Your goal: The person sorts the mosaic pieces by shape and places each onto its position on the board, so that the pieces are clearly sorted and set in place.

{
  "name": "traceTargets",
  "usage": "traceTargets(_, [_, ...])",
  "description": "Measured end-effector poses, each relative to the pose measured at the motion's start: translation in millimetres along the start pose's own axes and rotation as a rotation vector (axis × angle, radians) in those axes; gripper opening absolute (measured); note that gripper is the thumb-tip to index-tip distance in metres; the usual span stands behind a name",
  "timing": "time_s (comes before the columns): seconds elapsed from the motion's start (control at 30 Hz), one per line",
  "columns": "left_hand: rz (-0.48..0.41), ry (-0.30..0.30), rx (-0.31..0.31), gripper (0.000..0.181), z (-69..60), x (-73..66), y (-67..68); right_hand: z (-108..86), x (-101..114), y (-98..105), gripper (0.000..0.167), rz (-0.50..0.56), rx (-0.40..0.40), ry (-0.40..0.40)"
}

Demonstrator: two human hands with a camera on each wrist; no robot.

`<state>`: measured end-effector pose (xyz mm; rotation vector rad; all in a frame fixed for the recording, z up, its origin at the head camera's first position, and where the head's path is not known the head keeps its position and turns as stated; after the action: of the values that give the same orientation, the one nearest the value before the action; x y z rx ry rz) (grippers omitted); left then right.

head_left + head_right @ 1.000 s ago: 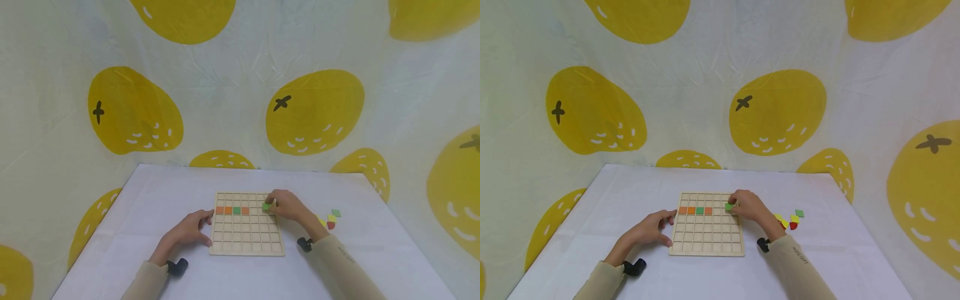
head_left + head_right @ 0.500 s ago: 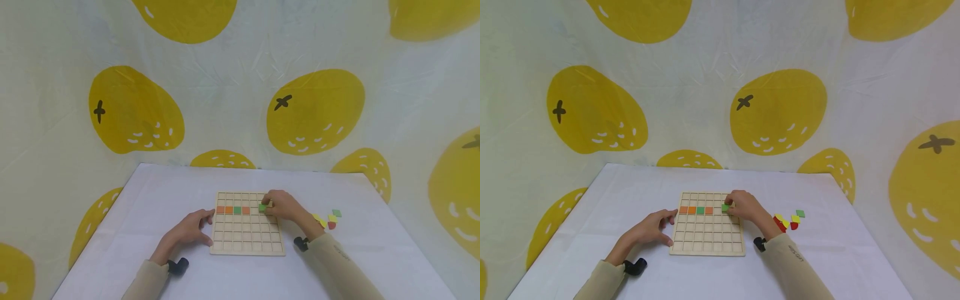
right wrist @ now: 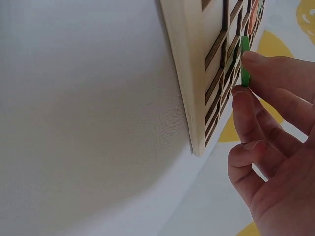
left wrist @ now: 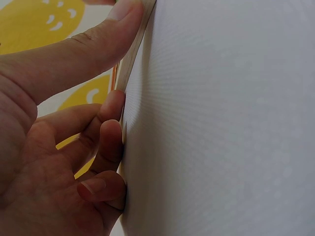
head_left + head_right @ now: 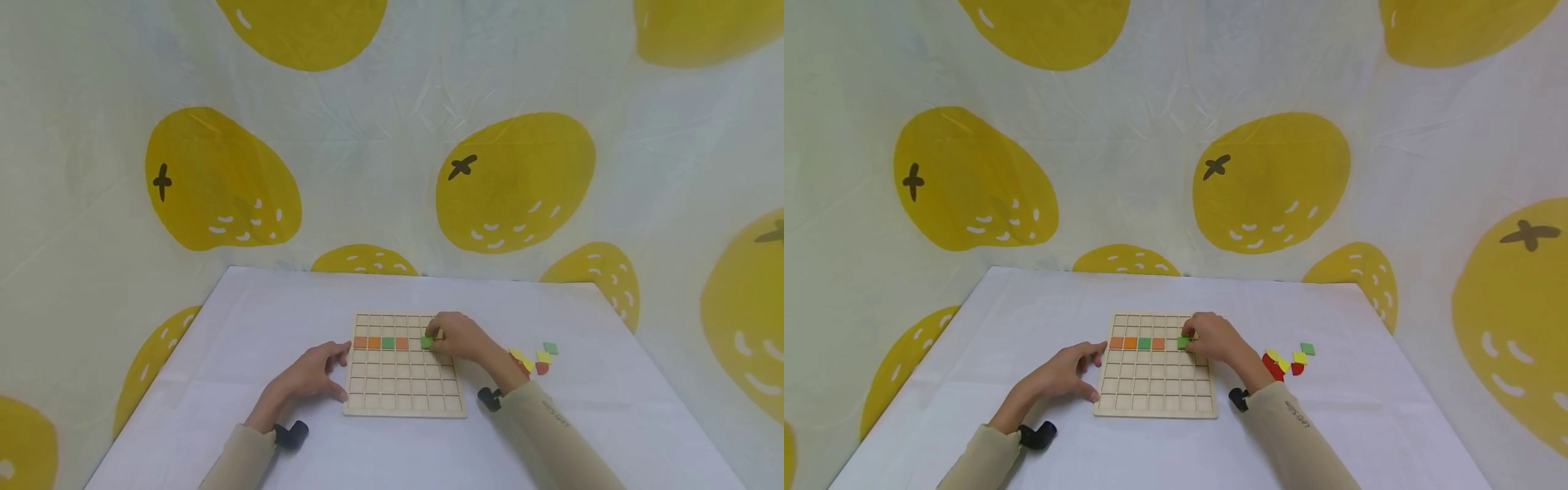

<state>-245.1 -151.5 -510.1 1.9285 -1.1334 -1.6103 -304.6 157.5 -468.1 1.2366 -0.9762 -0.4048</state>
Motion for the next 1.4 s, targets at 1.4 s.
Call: traceTargets(1.4, [-0.023,-0.020,0.004,0.104,-2.8,0.1,2.1,11.2,9,-10,0.018,-0.028,0.049,-0.031])
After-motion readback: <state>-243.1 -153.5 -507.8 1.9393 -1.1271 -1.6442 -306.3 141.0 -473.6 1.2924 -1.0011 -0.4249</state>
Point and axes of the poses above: each hand's wrist, its own z-axis towards the middle knuckle, its own y-axis out of the back of the hand, x = y × z, the point moved 3 cm from there along z, towards the middle knuckle, and after that the axes turned 9 degrees about y, right-handed, at the moved point
